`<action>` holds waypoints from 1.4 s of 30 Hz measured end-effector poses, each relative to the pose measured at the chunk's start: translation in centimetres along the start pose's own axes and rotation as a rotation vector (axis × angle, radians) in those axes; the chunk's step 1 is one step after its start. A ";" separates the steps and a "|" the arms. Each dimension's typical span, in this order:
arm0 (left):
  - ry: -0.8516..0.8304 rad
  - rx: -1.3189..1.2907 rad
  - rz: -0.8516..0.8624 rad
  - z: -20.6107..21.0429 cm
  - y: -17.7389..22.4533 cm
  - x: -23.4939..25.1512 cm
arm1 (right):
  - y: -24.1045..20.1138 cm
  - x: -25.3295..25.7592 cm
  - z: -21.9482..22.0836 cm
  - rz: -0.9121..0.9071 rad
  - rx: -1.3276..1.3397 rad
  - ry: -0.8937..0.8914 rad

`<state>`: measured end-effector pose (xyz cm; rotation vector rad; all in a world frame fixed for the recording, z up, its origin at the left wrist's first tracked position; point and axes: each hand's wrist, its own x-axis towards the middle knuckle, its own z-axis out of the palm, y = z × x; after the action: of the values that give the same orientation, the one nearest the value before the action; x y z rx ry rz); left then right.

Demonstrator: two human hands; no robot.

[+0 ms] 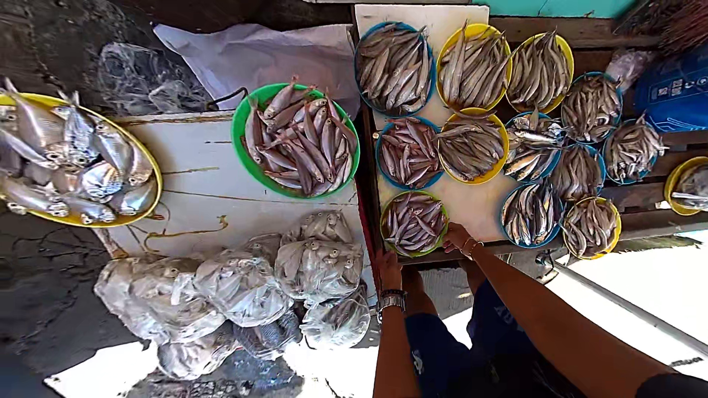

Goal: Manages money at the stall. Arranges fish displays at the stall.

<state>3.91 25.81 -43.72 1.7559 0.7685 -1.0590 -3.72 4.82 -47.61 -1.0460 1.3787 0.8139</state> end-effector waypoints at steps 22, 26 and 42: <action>0.024 0.877 0.196 7.4 5.2 2.3 | 0.3 -4.7 -0.1 -0.102 0.248 -0.207; 0.006 0.895 0.241 8.3 4.8 2.5 | 0.4 -5.8 0.3 -0.155 0.249 -0.159; -0.106 0.530 0.324 8.9 6.6 0.4 | -2.1 -11.6 -0.2 -0.327 0.094 0.016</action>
<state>6.70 15.12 -43.45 2.1511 0.1224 -1.1853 -2.63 5.35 -35.88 -1.1676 1.2050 0.4969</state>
